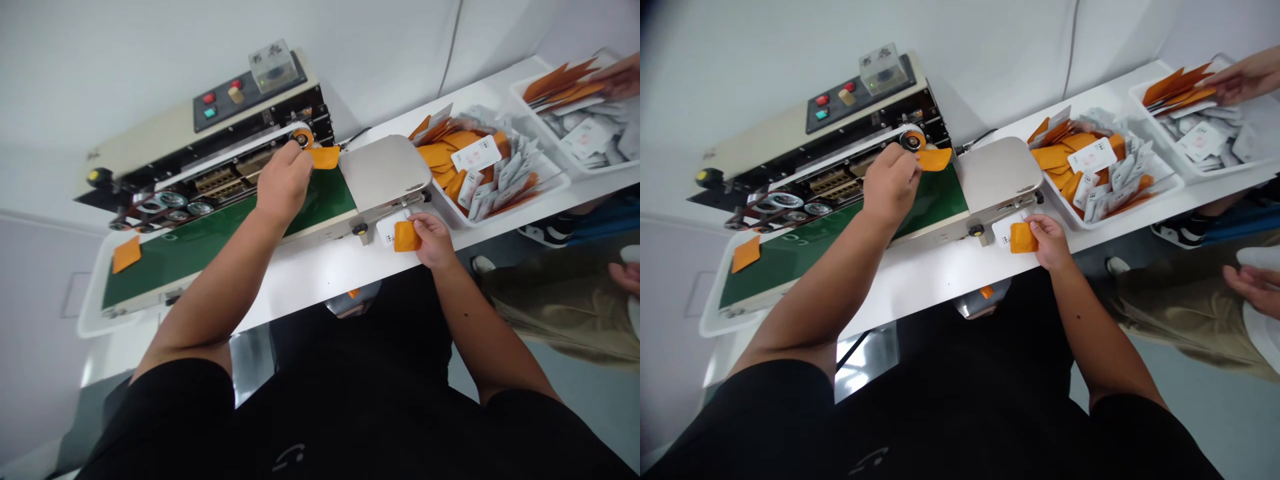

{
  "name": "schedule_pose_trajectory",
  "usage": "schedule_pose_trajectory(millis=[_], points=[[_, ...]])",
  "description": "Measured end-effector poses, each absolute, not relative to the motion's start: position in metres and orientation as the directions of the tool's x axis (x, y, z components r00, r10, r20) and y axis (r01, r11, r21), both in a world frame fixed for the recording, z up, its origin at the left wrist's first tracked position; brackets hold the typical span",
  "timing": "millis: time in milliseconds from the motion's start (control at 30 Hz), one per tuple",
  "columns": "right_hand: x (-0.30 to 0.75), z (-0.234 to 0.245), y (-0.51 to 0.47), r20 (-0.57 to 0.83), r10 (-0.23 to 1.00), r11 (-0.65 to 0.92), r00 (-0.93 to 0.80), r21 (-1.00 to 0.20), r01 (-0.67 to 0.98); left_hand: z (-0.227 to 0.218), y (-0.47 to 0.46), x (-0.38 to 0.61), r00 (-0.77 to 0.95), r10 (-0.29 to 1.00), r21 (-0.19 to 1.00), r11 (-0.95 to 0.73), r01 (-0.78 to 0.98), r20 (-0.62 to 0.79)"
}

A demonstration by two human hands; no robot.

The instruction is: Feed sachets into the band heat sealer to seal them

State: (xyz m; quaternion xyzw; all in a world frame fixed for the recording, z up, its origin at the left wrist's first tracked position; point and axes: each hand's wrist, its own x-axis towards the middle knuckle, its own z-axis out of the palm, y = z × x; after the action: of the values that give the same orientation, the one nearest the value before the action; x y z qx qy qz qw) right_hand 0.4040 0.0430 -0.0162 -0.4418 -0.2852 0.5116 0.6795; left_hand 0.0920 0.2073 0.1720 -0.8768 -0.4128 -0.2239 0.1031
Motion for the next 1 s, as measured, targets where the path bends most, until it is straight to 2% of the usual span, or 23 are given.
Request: schedule_pose_trajectory(millis=[133, 400, 567, 767, 1000], points=[[0.404, -0.017, 0.043, -0.076, 0.946, 0.071, 0.314, -0.900, -0.430, 0.171, 0.206, 0.092, 0.524, 0.728, -0.006, -0.581, 0.814, 0.442], [0.404, -0.017, 0.043, -0.056, 0.946, 0.091, 0.319, -0.899, -0.428, 0.182, 0.194, 0.084, 0.574, 0.624, -0.068, -0.643, 0.763, 0.530], [0.404, -0.016, 0.043, -0.059, 0.946, 0.085, 0.319, -0.904, -0.419, 0.183, 0.185, 0.072, 0.601, 0.637, -0.138, -0.622, 0.771, 0.483], [0.405, -0.018, 0.043, -0.068, 0.949, 0.071, 0.308, -0.905, -0.419, 0.179, 0.178, 0.078, 0.670, 0.581, -0.081, -0.725, 0.684, 0.461], [0.404, -0.019, 0.044, -0.074, 0.946, 0.067, 0.314, -0.907, -0.417, 0.184, 0.208, 0.100, 0.651, 0.591, -0.049, -0.721, 0.691, 0.476]])
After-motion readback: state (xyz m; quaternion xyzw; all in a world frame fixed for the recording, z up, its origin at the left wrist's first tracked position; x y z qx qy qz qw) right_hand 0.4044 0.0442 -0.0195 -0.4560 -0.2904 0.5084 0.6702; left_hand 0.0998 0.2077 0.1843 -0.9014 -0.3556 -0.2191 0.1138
